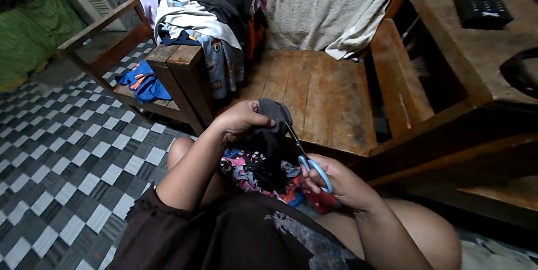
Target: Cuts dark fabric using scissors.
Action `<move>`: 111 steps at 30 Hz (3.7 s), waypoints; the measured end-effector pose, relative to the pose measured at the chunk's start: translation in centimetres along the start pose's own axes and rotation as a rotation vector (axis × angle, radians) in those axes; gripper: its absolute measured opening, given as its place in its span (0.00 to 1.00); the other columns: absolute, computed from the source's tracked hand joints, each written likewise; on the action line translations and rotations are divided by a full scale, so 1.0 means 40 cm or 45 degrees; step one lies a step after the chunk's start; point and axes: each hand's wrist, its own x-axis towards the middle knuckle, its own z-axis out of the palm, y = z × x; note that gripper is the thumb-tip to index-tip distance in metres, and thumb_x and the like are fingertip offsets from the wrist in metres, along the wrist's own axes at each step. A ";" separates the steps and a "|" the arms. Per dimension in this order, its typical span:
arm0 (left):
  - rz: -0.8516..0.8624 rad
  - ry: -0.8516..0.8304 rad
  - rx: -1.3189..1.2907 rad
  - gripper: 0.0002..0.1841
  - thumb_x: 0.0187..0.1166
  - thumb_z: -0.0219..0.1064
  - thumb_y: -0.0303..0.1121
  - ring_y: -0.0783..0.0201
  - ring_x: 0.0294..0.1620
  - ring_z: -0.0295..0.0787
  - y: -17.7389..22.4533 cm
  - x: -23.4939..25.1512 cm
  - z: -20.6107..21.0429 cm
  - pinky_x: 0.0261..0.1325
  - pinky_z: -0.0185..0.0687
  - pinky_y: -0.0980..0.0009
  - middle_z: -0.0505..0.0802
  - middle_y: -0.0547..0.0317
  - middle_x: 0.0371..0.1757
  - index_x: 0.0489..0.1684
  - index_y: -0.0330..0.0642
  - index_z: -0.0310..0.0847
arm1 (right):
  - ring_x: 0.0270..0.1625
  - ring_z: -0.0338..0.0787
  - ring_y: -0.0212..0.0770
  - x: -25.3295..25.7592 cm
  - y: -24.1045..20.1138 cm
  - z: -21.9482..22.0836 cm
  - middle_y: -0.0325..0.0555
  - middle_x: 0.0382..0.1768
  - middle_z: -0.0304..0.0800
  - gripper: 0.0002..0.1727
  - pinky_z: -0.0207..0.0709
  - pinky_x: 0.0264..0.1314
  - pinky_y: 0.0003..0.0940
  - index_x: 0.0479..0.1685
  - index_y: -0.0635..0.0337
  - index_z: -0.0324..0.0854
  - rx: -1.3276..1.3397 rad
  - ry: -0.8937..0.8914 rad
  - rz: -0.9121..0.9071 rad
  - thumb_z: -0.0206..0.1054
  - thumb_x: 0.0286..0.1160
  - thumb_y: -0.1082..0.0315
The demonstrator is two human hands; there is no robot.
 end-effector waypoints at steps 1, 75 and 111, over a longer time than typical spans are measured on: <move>0.012 0.016 -0.009 0.10 0.74 0.62 0.15 0.74 0.31 0.90 -0.001 0.001 -0.005 0.38 0.87 0.77 0.93 0.63 0.32 0.44 0.40 0.81 | 0.19 0.76 0.15 0.000 -0.001 0.001 0.19 0.18 0.78 0.12 0.70 0.24 0.10 0.33 0.44 0.78 -0.009 0.011 0.000 0.73 0.71 0.50; 0.101 -0.089 0.325 0.34 0.66 0.71 0.15 0.72 0.46 0.91 -0.011 -0.015 0.032 0.54 0.88 0.73 0.92 0.57 0.51 0.76 0.39 0.65 | 0.20 0.79 0.19 0.015 0.013 0.043 0.22 0.18 0.80 0.20 0.74 0.27 0.13 0.36 0.47 0.79 0.217 0.094 -0.018 0.75 0.68 0.42; 0.329 0.225 -0.149 0.21 0.75 0.63 0.13 0.69 0.44 0.89 -0.070 0.019 0.053 0.54 0.87 0.68 0.91 0.56 0.47 0.67 0.34 0.75 | 0.19 0.79 0.18 0.009 0.004 0.042 0.21 0.18 0.80 0.10 0.74 0.26 0.13 0.35 0.46 0.78 0.160 0.098 -0.024 0.70 0.74 0.54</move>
